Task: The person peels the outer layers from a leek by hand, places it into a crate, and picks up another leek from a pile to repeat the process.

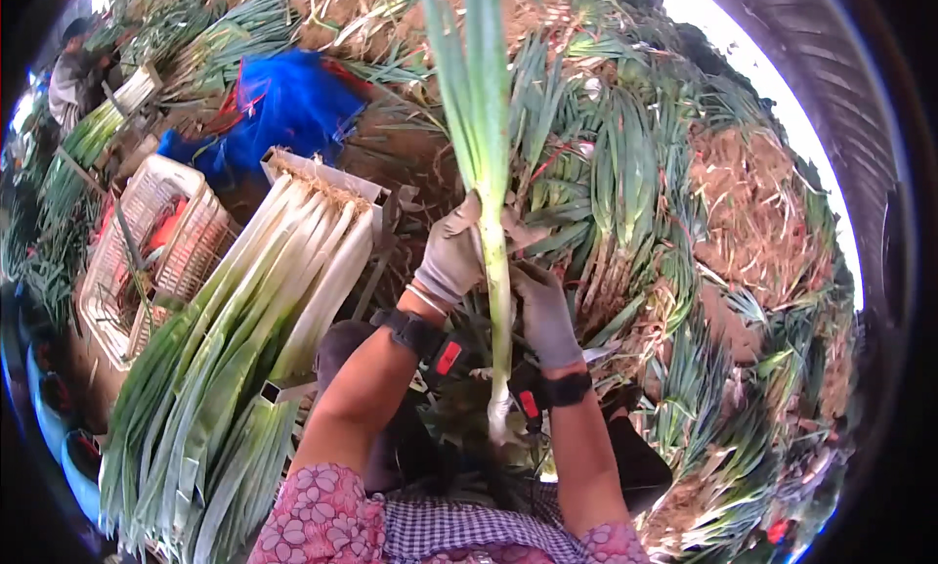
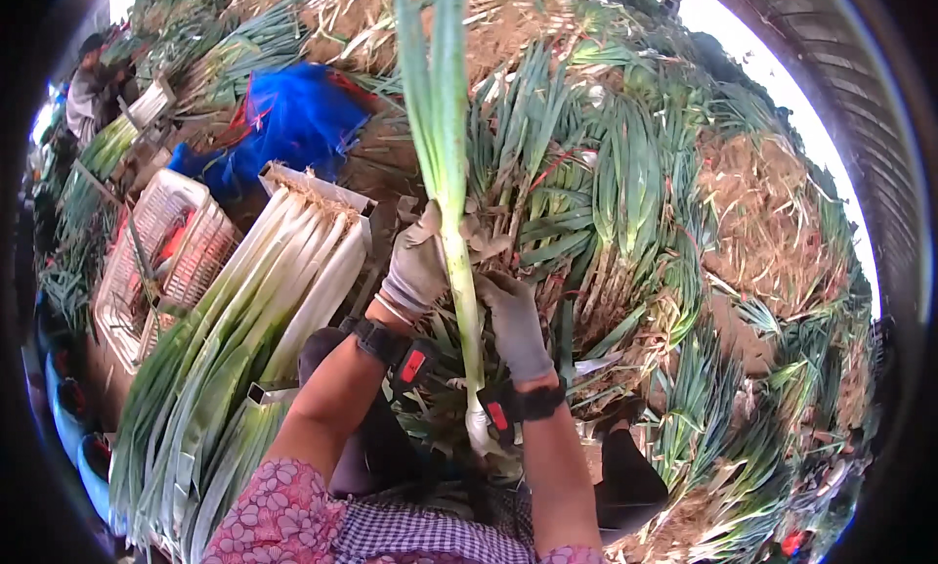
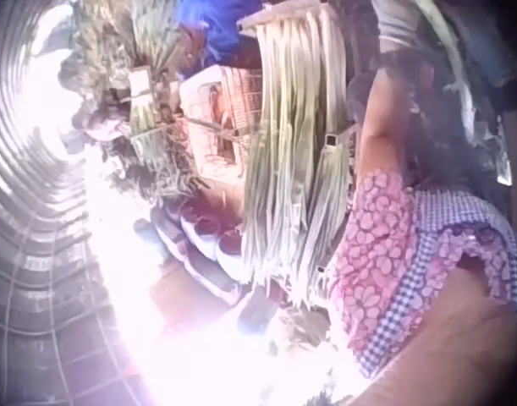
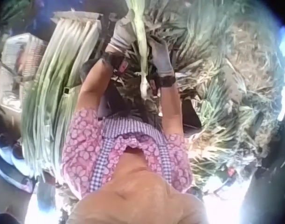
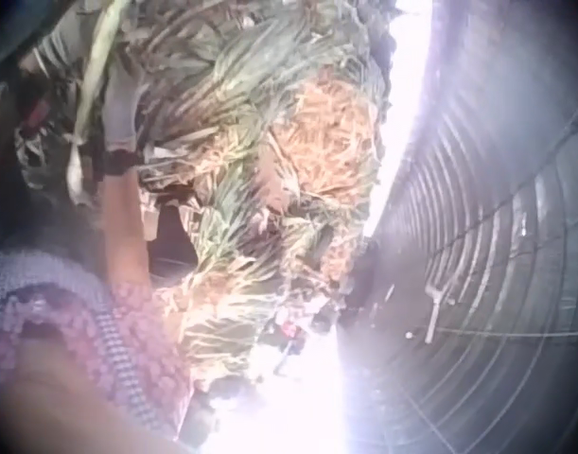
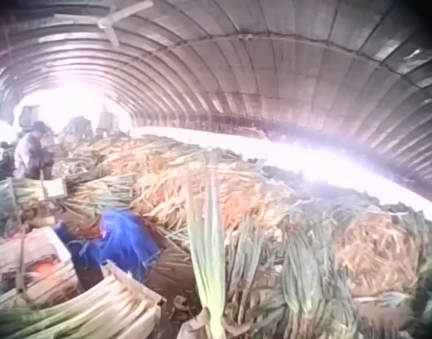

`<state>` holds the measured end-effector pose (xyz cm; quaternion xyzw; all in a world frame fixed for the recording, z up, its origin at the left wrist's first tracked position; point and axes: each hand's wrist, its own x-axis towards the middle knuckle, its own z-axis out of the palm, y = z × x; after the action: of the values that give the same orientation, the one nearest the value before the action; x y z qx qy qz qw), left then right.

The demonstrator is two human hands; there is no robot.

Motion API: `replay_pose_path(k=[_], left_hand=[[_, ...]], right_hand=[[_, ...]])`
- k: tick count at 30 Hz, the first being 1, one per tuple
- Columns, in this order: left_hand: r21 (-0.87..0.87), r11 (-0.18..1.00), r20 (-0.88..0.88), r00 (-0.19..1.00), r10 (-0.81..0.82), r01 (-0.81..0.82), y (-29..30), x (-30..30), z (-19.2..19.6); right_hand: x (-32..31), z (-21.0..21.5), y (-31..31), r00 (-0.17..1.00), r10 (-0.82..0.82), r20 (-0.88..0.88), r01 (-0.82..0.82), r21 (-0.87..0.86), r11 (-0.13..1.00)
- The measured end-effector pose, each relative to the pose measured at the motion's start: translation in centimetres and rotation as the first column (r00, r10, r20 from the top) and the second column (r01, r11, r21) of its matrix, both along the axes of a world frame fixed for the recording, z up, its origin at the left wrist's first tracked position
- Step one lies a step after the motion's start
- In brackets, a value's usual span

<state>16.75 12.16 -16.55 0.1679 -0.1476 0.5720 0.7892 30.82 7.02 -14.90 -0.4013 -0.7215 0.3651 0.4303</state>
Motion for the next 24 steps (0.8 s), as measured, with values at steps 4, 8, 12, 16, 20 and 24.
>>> replay_pose_path(k=[4, 8, 12, 16, 20, 24], left_hand=[[0.081, 0.994, -0.140, 0.987, 0.084, -0.073, 0.0, -0.7, 0.5], [-0.018, 0.990, -0.275, 0.953, 0.128, -0.138, -1.2, -0.4, 0.5], [0.051, 0.973, -0.495, 0.841, 0.221, -0.225, -1.8, 0.4, 0.3], [0.020, 0.965, -0.573, 0.788, 0.225, -0.261, -2.4, 1.2, -0.3], [0.019, 0.952, -0.572, 0.778, 0.260, -0.304, -2.1, 0.7, -0.7], [0.007, 0.931, -0.636, 0.717, 0.285, -0.364, -1.4, 2.0, -0.4]], right_hand=[[-0.8, -0.2, -0.2, 0.917, -0.261, -0.301, 0.077, -0.509, 0.858], [1.7, -5.5, -1.1, 0.971, 0.035, 0.238, 0.027, -0.251, 0.968], [6.3, -11.4, -5.4, 0.786, 0.215, 0.579, 0.143, -0.509, 0.849], [7.2, -11.5, -7.1, 0.362, 0.135, 0.923, 0.065, -0.169, 0.983], [9.5, -15.5, -9.4, 0.191, 0.312, 0.931, 0.099, -0.334, 0.937], [12.2, -17.0, -8.8, 0.549, -0.032, 0.835, 0.286, -0.152, 0.946]])
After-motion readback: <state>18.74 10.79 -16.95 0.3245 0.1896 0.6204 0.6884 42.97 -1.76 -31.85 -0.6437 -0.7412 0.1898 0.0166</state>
